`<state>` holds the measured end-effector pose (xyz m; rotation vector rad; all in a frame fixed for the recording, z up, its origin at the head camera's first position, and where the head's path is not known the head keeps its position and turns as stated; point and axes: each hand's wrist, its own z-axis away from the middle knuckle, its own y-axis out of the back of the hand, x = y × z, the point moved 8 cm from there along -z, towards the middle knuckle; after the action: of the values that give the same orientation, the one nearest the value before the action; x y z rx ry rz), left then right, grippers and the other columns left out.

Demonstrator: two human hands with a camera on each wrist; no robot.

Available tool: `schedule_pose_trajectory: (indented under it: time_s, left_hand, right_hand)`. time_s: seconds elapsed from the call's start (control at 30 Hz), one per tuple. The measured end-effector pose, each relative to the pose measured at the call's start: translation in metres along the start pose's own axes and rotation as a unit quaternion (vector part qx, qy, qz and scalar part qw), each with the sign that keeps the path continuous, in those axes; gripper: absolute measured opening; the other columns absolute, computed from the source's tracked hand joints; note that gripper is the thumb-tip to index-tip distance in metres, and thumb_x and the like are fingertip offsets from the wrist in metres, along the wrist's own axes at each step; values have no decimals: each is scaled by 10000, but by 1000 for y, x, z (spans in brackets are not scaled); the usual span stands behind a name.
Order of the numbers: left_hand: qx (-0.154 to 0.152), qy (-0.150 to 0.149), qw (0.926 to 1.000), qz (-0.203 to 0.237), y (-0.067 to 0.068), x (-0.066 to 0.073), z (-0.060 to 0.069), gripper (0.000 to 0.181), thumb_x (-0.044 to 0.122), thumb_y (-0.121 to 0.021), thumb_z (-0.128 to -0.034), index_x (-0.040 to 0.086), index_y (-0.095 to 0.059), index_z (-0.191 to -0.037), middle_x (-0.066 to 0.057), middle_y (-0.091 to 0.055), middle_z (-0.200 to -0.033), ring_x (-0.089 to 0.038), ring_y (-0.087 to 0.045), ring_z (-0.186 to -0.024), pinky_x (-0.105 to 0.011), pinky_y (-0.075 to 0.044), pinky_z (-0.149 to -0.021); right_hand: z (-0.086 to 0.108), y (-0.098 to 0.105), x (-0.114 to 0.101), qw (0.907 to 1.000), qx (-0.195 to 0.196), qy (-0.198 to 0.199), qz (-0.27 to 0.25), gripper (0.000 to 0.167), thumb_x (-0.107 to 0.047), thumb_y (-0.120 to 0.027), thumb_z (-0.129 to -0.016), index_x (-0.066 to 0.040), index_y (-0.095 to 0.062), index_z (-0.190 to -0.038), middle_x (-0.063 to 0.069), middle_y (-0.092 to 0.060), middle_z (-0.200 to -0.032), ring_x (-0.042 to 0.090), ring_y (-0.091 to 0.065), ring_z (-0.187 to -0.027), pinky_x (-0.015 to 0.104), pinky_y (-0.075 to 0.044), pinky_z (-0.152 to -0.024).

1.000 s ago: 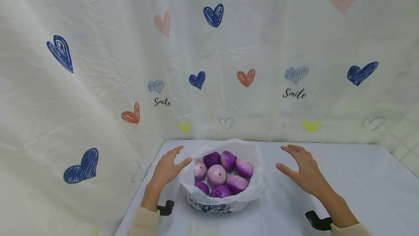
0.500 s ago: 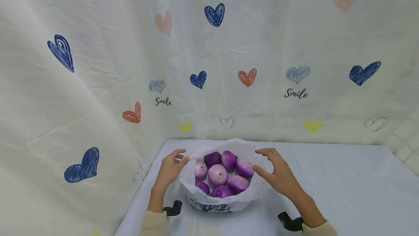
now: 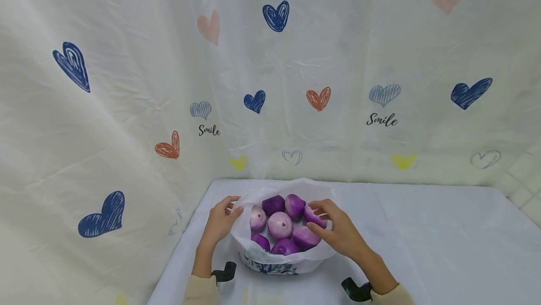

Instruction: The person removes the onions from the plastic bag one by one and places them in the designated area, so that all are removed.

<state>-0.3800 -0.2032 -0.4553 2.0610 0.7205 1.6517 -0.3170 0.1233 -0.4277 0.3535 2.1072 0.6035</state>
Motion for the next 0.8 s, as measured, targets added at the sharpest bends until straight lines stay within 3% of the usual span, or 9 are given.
schedule_pose_trajectory:
  time_s: [0.13,0.27,0.43,0.8]
  left_hand:
    - [-3,-8,10000,59,-1,-1,-1,353,295,-715,-959,173,-682,-1289,-73,-672,-1019,-163,-587,-862,-327,-477,-738]
    - [7,-69,9998,164,-1,-3,-2,337,277,-718,-959,163,-689,-1274,-62,-673,-980,-145,-587,-814,-314,-478,-708]
    - [63,-58,9996,273,1,-4,-2,301,249,-720,-958,164,-703,-1247,-49,-679,-939,-141,-591,-776,-299,-475,-684]
    - [-17,-5,9993,362,-3,-2,-2,293,248,-711,-968,160,-701,-1247,-52,-670,-931,-135,-583,-740,-275,-467,-646]
  right_hand:
    - [2,-10,4,9997,-239,-53,1,437,-208,-785,-907,-128,-601,-1296,108,-664,-1221,305,-675,-1059,398,-579,-901]
    - [4,-20,9,9991,-418,-85,29,419,-220,-782,-911,-112,-615,-1280,45,-662,-1194,302,-670,-1030,394,-574,-902]
    - [7,-30,15,9963,-717,-277,396,401,-205,-796,-894,-136,-637,-1255,-25,-628,-1161,232,-640,-1017,375,-565,-908]
    - [9,-34,15,9858,-1089,-456,1198,436,-228,-827,-852,-124,-659,-1241,25,-623,-1195,158,-601,-1010,372,-541,-888]
